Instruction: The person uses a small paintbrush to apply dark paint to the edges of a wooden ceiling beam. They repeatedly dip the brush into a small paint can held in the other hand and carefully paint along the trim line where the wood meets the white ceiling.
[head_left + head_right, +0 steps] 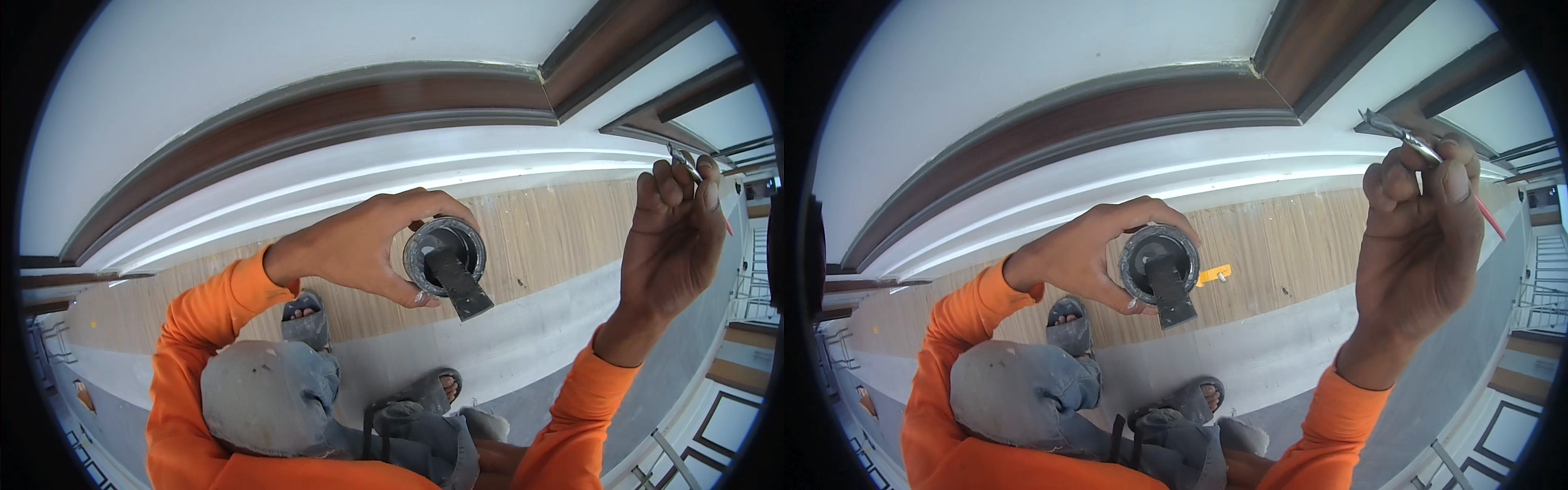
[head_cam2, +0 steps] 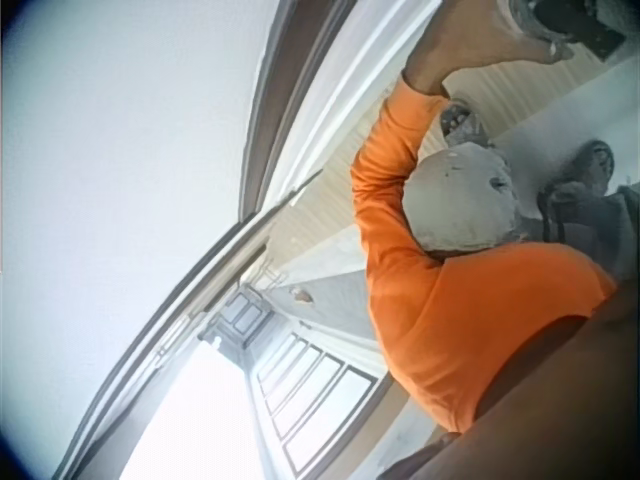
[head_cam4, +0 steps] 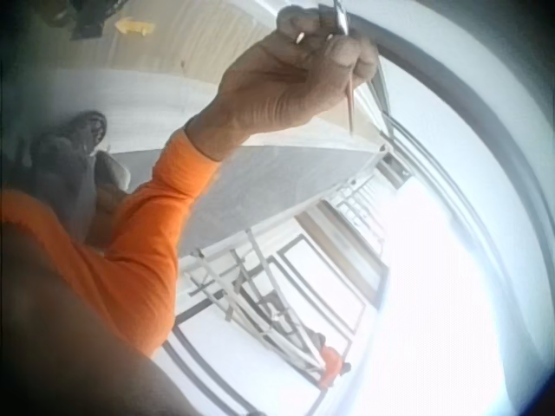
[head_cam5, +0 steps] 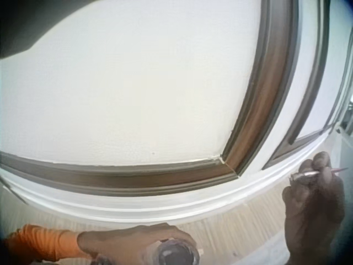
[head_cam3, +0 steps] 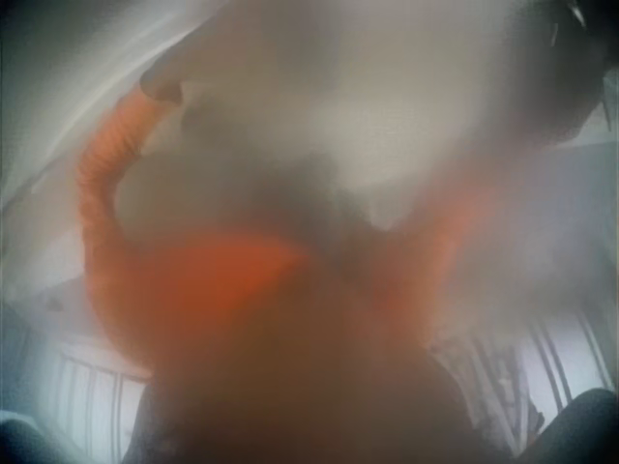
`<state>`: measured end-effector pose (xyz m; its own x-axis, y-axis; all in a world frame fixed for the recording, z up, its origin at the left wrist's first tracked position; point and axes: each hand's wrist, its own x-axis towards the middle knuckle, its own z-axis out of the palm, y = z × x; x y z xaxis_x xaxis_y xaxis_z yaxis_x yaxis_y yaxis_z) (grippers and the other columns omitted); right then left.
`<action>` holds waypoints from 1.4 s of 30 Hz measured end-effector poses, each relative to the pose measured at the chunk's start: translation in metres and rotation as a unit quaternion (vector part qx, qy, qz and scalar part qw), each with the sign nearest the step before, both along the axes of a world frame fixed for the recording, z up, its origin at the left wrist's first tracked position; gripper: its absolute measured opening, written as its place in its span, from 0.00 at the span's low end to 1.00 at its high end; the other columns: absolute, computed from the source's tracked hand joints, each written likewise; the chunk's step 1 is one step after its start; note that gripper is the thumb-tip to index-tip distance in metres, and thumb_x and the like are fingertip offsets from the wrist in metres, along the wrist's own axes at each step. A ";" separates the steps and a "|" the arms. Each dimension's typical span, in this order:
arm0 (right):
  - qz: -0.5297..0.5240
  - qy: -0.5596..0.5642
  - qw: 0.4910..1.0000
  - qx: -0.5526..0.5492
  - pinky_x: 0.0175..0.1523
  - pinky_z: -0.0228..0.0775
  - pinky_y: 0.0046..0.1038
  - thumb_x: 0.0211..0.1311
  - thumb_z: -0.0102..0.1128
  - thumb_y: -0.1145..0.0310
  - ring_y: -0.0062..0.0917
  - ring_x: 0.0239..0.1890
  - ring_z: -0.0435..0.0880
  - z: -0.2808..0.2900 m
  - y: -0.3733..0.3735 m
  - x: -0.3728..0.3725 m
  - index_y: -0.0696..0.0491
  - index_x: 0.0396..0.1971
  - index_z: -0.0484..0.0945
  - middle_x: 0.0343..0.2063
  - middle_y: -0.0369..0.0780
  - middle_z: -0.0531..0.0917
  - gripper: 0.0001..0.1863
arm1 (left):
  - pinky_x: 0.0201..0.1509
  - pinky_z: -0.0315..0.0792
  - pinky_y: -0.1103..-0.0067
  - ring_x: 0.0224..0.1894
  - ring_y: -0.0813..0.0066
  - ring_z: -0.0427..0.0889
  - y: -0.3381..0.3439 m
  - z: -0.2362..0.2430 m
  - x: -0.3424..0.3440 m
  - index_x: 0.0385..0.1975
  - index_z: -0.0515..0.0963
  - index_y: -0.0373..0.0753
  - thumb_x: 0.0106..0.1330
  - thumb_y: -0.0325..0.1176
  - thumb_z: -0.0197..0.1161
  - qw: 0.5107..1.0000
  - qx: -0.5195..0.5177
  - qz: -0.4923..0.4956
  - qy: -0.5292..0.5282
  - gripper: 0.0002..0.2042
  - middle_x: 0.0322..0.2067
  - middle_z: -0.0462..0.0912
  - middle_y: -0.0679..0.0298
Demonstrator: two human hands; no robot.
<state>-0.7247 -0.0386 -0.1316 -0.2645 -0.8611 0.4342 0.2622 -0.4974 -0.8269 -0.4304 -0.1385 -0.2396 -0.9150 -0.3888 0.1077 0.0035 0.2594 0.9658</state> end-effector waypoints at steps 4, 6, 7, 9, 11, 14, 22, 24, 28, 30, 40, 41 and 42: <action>-0.112 -0.024 0.989 -0.089 0.49 0.76 0.27 0.77 0.56 0.68 0.27 0.40 0.82 -0.037 -0.014 0.020 0.60 0.51 0.75 0.42 0.47 0.84 0.12 | 0.69 0.74 0.66 0.61 0.61 0.83 -0.003 -0.003 -0.001 0.60 0.78 0.42 0.38 0.36 0.86 1.000 0.010 0.023 0.014 0.41 0.56 0.84 0.60; -0.197 -0.074 0.972 -0.106 0.42 0.80 0.29 0.77 0.58 0.70 0.31 0.36 0.87 -0.060 -0.022 0.041 0.63 0.51 0.78 0.39 0.50 0.87 0.12 | 0.69 0.74 0.66 0.61 0.61 0.83 -0.002 -0.007 -0.001 0.61 0.78 0.41 0.38 0.37 0.87 0.999 0.018 0.024 0.019 0.42 0.56 0.84 0.58; -0.236 -0.118 0.958 -0.112 0.37 0.82 0.31 0.76 0.59 0.71 0.33 0.33 0.89 -0.064 -0.026 0.054 0.64 0.50 0.80 0.37 0.52 0.88 0.12 | 0.69 0.74 0.66 0.61 0.60 0.83 -0.002 -0.007 0.004 0.61 0.78 0.40 0.38 0.37 0.87 0.999 0.019 0.021 0.020 0.42 0.57 0.84 0.57; -0.278 -0.134 0.946 -0.103 0.37 0.84 0.30 0.74 0.62 0.72 0.34 0.32 0.90 -0.076 -0.035 0.067 0.64 0.48 0.81 0.36 0.52 0.88 0.11 | 0.69 0.74 0.65 0.60 0.59 0.83 0.000 -0.009 0.013 0.61 0.77 0.38 0.38 0.39 0.88 0.999 0.041 0.014 0.021 0.43 0.57 0.84 0.55; -0.312 -0.153 0.932 -0.101 0.37 0.86 0.30 0.73 0.63 0.74 0.34 0.32 0.91 -0.088 -0.044 0.073 0.64 0.48 0.81 0.36 0.52 0.88 0.10 | 0.68 0.75 0.64 0.60 0.57 0.83 0.002 -0.006 0.024 0.61 0.77 0.37 0.39 0.40 0.89 0.997 0.074 0.008 0.006 0.44 0.57 0.83 0.52; -0.323 -0.122 0.932 -0.107 0.41 0.85 0.31 0.71 0.68 0.74 0.33 0.35 0.92 -0.098 -0.055 0.076 0.63 0.47 0.82 0.36 0.50 0.89 0.11 | 0.72 0.71 0.64 0.64 0.57 0.80 0.005 -0.007 0.034 0.62 0.76 0.38 0.38 0.37 0.87 0.995 0.100 0.019 -0.024 0.44 0.59 0.82 0.54; -0.391 0.006 0.911 -0.133 0.47 0.87 0.33 0.67 0.70 0.79 0.32 0.37 0.93 -0.111 -0.076 0.077 0.59 0.41 0.81 0.36 0.49 0.90 0.07 | 0.75 0.69 0.62 0.66 0.56 0.79 -0.002 -0.020 0.032 0.63 0.77 0.40 0.35 0.35 0.85 0.995 0.087 0.017 -0.037 0.46 0.61 0.81 0.55; -0.399 0.040 0.904 -0.147 0.48 0.87 0.31 0.66 0.71 0.79 0.31 0.37 0.93 -0.110 -0.079 0.076 0.59 0.41 0.80 0.36 0.49 0.90 0.08 | 0.74 0.69 0.62 0.66 0.55 0.79 -0.002 -0.019 0.031 0.63 0.77 0.41 0.35 0.35 0.85 0.996 0.086 0.015 -0.037 0.45 0.61 0.82 0.56; -0.424 0.079 0.890 -0.148 0.48 0.87 0.27 0.65 0.73 0.79 0.29 0.37 0.93 -0.109 -0.084 0.078 0.59 0.41 0.81 0.36 0.47 0.91 0.09 | 0.75 0.69 0.62 0.66 0.55 0.78 -0.004 -0.021 0.030 0.63 0.77 0.42 0.35 0.36 0.85 0.996 0.070 0.012 -0.044 0.46 0.61 0.82 0.57; -0.438 0.109 0.882 -0.138 0.47 0.86 0.25 0.64 0.74 0.79 0.27 0.37 0.92 -0.106 -0.082 0.077 0.59 0.41 0.82 0.36 0.46 0.91 0.10 | 0.75 0.68 0.61 0.66 0.55 0.78 -0.005 -0.021 0.029 0.63 0.77 0.42 0.34 0.36 0.85 0.997 0.068 0.011 -0.044 0.46 0.61 0.82 0.57; -0.392 0.063 0.907 -0.137 0.43 0.79 0.16 0.62 0.76 0.79 0.16 0.36 0.88 -0.112 -0.083 0.085 0.57 0.40 0.85 0.36 0.40 0.91 0.09 | 0.75 0.68 0.61 0.66 0.55 0.79 -0.004 -0.022 0.028 0.63 0.77 0.41 0.34 0.39 0.86 0.998 0.062 0.004 -0.032 0.46 0.61 0.82 0.55; -0.394 0.044 0.906 -0.149 0.43 0.79 0.16 0.62 0.76 0.78 0.15 0.36 0.87 -0.111 -0.084 0.084 0.57 0.39 0.85 0.36 0.40 0.91 0.08 | 0.75 0.68 0.61 0.66 0.55 0.78 -0.004 -0.022 0.027 0.63 0.77 0.41 0.34 0.39 0.86 0.998 0.059 0.001 -0.029 0.46 0.61 0.82 0.55; -0.396 0.025 0.904 -0.161 0.42 0.79 0.16 0.62 0.76 0.78 0.15 0.35 0.87 -0.109 -0.087 0.082 0.57 0.39 0.85 0.36 0.40 0.91 0.08 | 0.75 0.68 0.61 0.66 0.55 0.78 -0.005 -0.022 0.026 0.63 0.77 0.41 0.34 0.39 0.86 0.998 0.056 -0.003 -0.027 0.46 0.61 0.82 0.55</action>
